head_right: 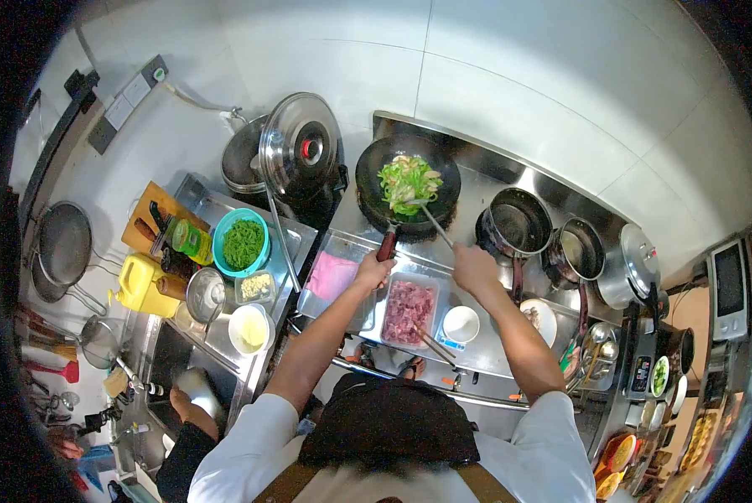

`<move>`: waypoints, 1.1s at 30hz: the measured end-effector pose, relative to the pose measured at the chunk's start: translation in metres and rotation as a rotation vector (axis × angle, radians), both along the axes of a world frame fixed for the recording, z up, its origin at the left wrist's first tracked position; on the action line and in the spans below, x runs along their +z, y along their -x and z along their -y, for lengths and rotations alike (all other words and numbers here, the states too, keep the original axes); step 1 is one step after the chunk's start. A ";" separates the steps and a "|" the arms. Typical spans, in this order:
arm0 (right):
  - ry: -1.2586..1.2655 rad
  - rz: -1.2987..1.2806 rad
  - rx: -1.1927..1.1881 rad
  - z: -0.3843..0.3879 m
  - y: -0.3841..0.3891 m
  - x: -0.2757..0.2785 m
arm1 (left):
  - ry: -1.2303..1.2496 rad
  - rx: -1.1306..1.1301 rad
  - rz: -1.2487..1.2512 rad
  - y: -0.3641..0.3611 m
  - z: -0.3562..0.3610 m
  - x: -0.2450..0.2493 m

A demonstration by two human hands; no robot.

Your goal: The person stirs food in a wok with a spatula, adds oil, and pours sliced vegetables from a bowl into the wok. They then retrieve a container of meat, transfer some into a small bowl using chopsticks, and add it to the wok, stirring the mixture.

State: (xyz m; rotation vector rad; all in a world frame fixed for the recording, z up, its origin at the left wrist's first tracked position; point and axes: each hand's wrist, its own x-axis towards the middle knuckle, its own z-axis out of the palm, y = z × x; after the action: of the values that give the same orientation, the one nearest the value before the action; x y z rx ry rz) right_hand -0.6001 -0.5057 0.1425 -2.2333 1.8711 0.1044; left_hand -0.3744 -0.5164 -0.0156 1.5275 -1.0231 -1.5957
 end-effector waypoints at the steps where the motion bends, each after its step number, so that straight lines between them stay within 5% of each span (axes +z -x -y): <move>1: 0.026 0.018 0.002 0.008 0.002 -0.019 | 0.002 0.005 0.002 0.002 0.000 -0.003; 7: 0.102 0.074 -0.074 0.005 0.005 -0.017 | 0.034 0.041 0.011 0.008 -0.002 0.001; 13: 0.139 0.125 -0.015 0.044 -0.005 -0.078 | -0.021 0.026 0.022 0.008 -0.002 0.004; 17: 0.042 0.128 -0.055 0.027 -0.006 -0.033 | -0.018 0.045 0.001 0.009 -0.008 0.006; 22: 0.117 0.156 -0.109 0.062 -0.013 -0.078 | -0.049 0.030 0.008 0.010 -0.009 0.008; 26: 0.057 0.157 -0.061 0.035 -0.013 -0.059 | -0.011 0.096 -0.097 0.005 -0.023 0.010; 29: 0.064 0.146 -0.071 -0.002 -0.021 -0.055 | 0.030 0.245 -0.165 -0.003 -0.052 -0.001; 33: 0.017 0.248 -0.173 -0.008 -0.050 -0.124 | 0.065 0.346 -0.022 -0.019 -0.107 -0.059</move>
State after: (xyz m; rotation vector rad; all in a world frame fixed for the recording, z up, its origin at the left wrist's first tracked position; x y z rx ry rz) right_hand -0.5500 -0.4974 0.0181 -1.9786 1.9209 -0.2082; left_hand -0.3550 -0.4094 -0.0747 1.5417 -0.7428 -1.3221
